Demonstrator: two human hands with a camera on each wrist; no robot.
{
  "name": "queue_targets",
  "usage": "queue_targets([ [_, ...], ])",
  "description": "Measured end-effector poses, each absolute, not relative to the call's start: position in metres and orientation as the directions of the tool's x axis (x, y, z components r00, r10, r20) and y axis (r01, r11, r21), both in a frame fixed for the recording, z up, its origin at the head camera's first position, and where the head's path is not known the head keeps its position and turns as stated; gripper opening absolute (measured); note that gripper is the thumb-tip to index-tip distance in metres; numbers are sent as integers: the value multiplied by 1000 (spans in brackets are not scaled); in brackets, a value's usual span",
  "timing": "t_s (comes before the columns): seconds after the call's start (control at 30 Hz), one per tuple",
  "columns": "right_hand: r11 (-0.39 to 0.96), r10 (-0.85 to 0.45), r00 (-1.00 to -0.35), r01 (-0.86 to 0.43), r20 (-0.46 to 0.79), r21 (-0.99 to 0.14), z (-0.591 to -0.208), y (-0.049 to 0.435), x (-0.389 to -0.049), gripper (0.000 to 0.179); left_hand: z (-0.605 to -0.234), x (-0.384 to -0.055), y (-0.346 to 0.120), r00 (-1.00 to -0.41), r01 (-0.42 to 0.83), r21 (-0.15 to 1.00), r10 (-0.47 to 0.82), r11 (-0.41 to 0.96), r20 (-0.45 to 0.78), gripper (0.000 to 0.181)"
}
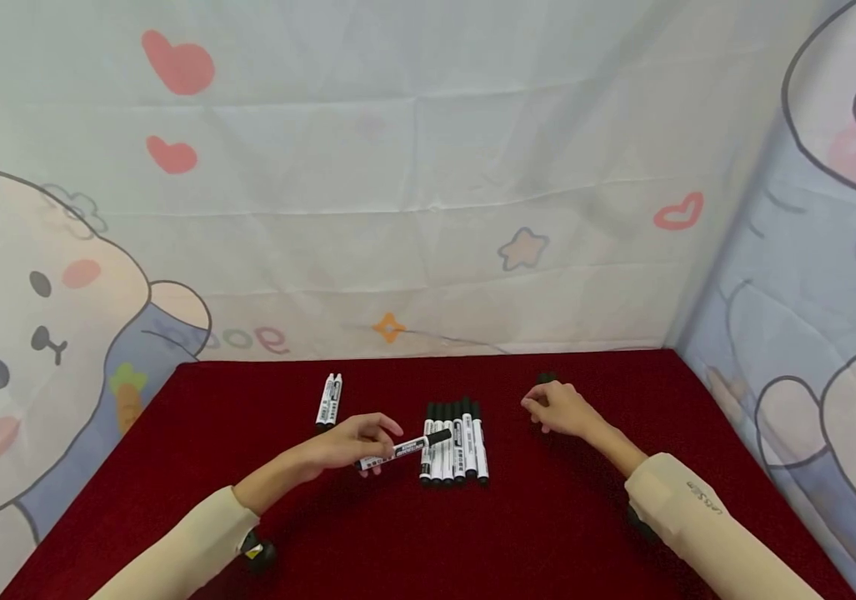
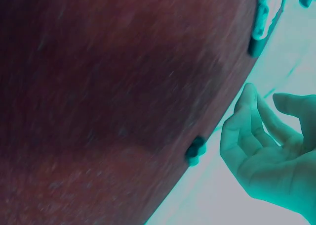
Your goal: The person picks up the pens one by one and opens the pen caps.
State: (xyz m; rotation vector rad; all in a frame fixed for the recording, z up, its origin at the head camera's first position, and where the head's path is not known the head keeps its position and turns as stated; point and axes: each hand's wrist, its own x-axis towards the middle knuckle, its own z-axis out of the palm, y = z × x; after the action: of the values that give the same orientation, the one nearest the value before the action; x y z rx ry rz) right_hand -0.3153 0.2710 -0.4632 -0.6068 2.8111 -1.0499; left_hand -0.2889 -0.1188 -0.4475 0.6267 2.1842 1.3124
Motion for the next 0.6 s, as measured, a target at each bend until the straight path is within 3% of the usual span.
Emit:
queue_targets([
  [0.6, 569, -598, -798, -360, -72, -739, -458, 227, -287, 32, -446, -284, -109, -715, 146, 906, 675, 398, -181, 36],
])
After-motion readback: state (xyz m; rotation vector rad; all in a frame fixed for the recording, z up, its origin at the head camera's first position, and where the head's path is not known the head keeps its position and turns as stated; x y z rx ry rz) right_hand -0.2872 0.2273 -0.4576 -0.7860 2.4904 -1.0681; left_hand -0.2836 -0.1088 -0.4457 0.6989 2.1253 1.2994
